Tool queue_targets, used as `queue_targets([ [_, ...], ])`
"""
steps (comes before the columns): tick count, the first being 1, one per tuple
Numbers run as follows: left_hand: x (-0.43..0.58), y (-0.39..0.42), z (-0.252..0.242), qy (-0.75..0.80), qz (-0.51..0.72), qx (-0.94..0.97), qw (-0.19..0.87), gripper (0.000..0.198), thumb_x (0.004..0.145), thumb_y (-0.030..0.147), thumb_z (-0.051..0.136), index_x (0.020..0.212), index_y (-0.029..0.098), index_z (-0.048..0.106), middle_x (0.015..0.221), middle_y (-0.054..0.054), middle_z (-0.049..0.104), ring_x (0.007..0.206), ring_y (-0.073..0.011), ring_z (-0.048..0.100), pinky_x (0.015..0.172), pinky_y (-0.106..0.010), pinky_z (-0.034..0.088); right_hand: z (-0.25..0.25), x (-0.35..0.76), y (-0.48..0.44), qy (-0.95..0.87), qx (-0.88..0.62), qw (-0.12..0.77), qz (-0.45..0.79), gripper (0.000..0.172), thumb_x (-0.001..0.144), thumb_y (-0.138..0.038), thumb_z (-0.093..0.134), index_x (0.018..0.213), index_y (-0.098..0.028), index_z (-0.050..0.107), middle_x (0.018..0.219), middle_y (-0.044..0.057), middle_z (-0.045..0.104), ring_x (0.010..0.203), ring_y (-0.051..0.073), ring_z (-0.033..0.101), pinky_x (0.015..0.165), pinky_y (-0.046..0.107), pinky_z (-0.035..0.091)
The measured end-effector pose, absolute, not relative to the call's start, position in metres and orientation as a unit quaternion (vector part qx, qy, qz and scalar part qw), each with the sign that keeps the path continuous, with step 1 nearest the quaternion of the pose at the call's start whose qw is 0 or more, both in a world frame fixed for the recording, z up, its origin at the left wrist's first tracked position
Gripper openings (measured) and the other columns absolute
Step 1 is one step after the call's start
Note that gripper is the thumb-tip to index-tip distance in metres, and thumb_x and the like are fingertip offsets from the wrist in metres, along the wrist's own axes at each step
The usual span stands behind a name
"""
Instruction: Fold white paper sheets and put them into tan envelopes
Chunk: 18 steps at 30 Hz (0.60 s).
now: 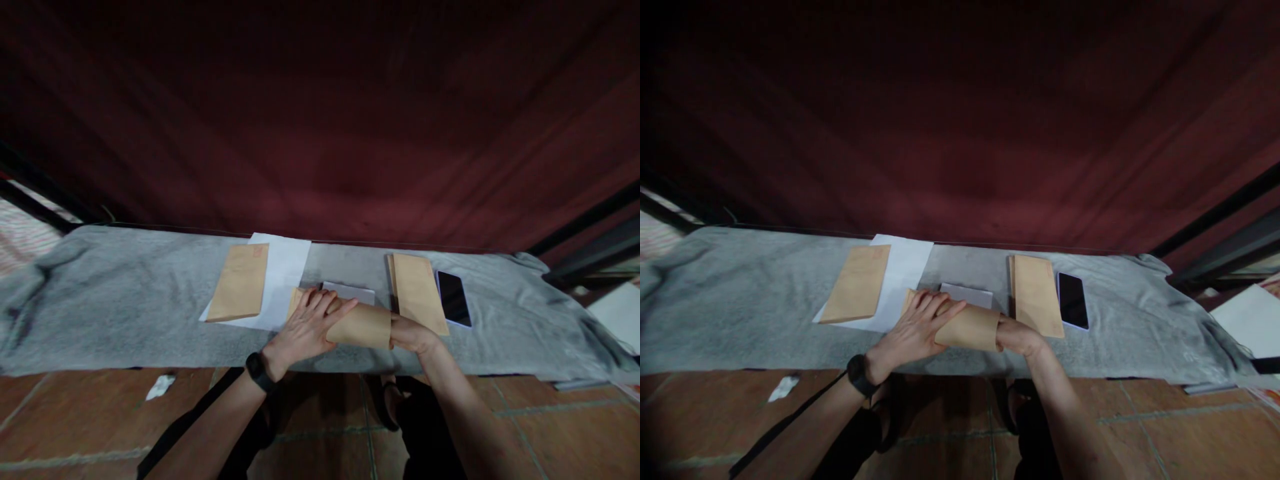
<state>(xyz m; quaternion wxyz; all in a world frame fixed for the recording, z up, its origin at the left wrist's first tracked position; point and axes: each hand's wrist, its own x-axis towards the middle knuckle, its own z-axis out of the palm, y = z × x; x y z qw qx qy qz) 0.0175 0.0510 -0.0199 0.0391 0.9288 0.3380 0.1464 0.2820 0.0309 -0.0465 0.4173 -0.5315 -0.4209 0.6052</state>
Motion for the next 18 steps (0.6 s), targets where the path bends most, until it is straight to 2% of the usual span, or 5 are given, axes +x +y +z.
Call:
queue_targets([
  [2, 0.009, 0.058, -0.012, 0.354, 0.169, 0.919, 0.021, 0.093, 0.077, 0.032, 0.073, 0.158, 0.029, 0.026, 0.143, -0.013, 0.046, 0.133, -0.0345, 0.041, 0.117, -0.054, 0.020, -0.031, 0.290, 0.035, -0.408, -0.469, 0.369, 0.691, 0.030, 0.058, -0.031, 0.084, 0.086, -0.020, 0.077, 0.072, 0.002, 0.074, 0.058, 0.016, 0.063, 0.051, 0.026, 0.048],
  [5, -0.014, 0.074, -0.006, 0.421, 0.210, 0.882, -0.013, 0.095, 0.078, 0.035, 0.073, 0.158, 0.024, 0.025, 0.137, -0.016, 0.049, 0.131, -0.0365, 0.042, 0.115, -0.053, 0.024, -0.022, 0.296, 0.046, -0.398, -0.443, 0.446, 0.668, 0.036, 0.070, -0.040, 0.079, 0.100, -0.020, 0.075, 0.098, 0.007, 0.075, 0.082, 0.019, 0.069, 0.069, 0.029, 0.053],
  [8, -0.041, 0.088, -0.011, 0.478, 0.204, 0.854, -0.022, 0.096, 0.079, 0.037, 0.072, 0.159, 0.022, 0.021, 0.137, -0.016, 0.050, 0.127, -0.0371, 0.044, 0.112, -0.052, 0.028, -0.039, 0.291, 0.054, -0.398, -0.546, 0.504, 0.539, 0.035, 0.072, -0.048, 0.076, 0.094, -0.022, 0.072, 0.087, 0.003, 0.073, 0.070, 0.016, 0.064, 0.060, 0.027, 0.049],
  [14, -0.076, 0.100, -0.035, 0.514, 0.140, 0.845, 0.038, 0.112, 0.068, 0.040, 0.081, 0.159, 0.028, 0.017, 0.137, -0.013, 0.051, 0.127, -0.0381, 0.045, 0.111, -0.056, 0.027, -0.082, 0.259, 0.049, -0.568, -0.716, 0.334, 0.229, 0.039, 0.072, -0.043, 0.080, 0.100, -0.020, 0.065, 0.104, 0.014, 0.072, 0.108, 0.031, 0.066, 0.085, 0.035, 0.051],
  [18, -0.083, 0.102, -0.042, 0.517, 0.106, 0.846, 0.073, 0.116, 0.068, 0.040, 0.080, 0.160, 0.031, 0.010, 0.141, -0.012, 0.048, 0.132, -0.0375, 0.041, 0.114, -0.058, 0.020, -0.077, 0.240, 0.046, -0.585, -0.776, 0.176, 0.155, 0.051, 0.080, -0.044, 0.077, 0.115, -0.012, 0.058, 0.113, 0.023, 0.069, 0.111, 0.033, 0.067, 0.088, 0.035, 0.051],
])
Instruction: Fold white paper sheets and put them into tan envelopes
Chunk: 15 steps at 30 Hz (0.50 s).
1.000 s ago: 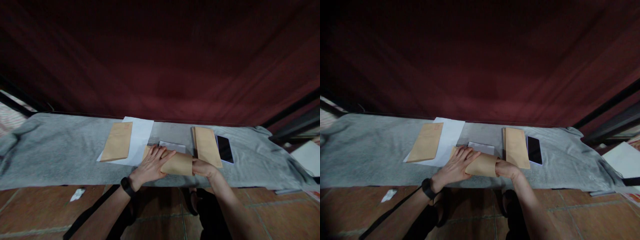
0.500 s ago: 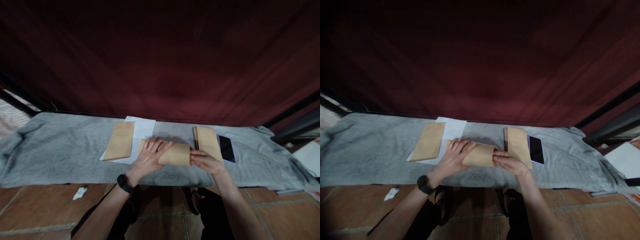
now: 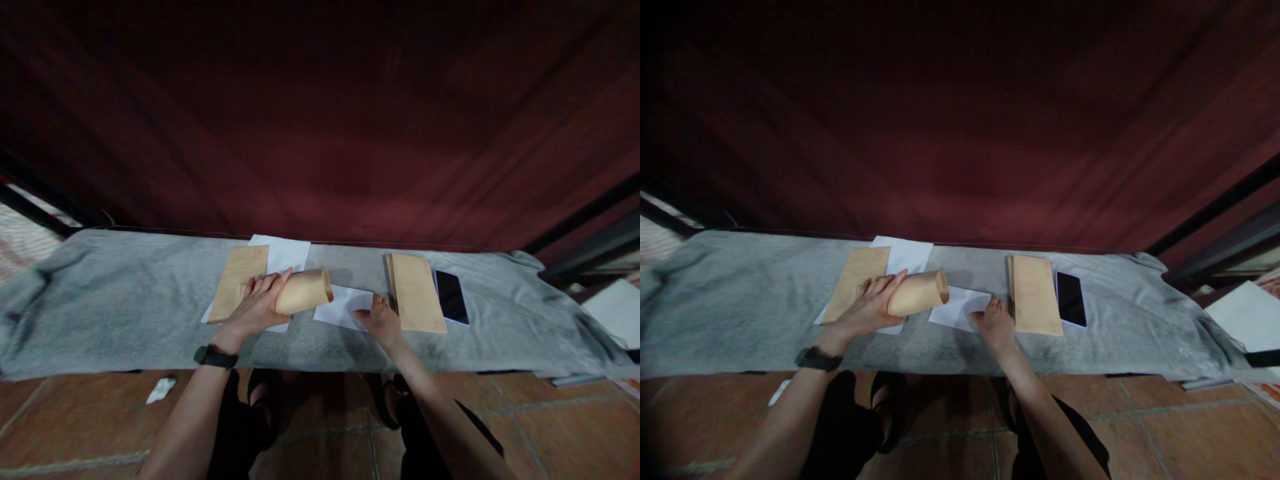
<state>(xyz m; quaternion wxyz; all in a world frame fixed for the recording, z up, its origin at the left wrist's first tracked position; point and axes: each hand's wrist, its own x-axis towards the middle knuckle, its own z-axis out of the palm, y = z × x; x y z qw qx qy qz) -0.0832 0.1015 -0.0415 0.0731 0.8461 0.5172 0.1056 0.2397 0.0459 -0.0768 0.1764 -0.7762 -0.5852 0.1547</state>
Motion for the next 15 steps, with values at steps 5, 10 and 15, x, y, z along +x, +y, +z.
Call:
queue_targets([
  [5, -0.088, 0.103, -0.041, 0.533, 0.079, 0.839, 0.079, 0.115, 0.067, 0.038, 0.078, 0.160, 0.031, 0.010, 0.141, -0.012, 0.047, 0.135, -0.0382, 0.038, 0.116, -0.059, 0.016, -0.068, 0.238, 0.052, -0.592, -0.789, 0.076, 0.144, 0.048, 0.088, -0.046, 0.068, 0.118, -0.012, 0.056, 0.110, 0.018, 0.072, 0.106, 0.030, 0.070, 0.086, 0.033, 0.051],
  [10, -0.091, 0.104, -0.040, 0.551, 0.074, 0.827, 0.090, 0.115, 0.066, 0.037, 0.078, 0.160, 0.030, 0.012, 0.144, -0.013, 0.045, 0.138, -0.0387, 0.038, 0.117, -0.061, 0.015, -0.072, 0.247, 0.058, -0.592, -0.777, 0.107, 0.184, 0.040, 0.086, -0.042, 0.065, 0.112, -0.012, 0.060, 0.107, 0.017, 0.071, 0.105, 0.031, 0.068, 0.084, 0.035, 0.049],
  [15, -0.093, 0.104, -0.040, 0.549, 0.072, 0.827, 0.095, 0.115, 0.066, 0.037, 0.078, 0.160, 0.031, 0.012, 0.142, -0.012, 0.046, 0.137, -0.0393, 0.039, 0.117, -0.061, 0.015, -0.082, 0.253, 0.062, -0.583, -0.764, 0.187, 0.204, 0.025, 0.079, -0.037, 0.067, 0.094, -0.018, 0.062, 0.095, 0.010, 0.070, 0.092, 0.025, 0.066, 0.077, 0.032, 0.047],
])
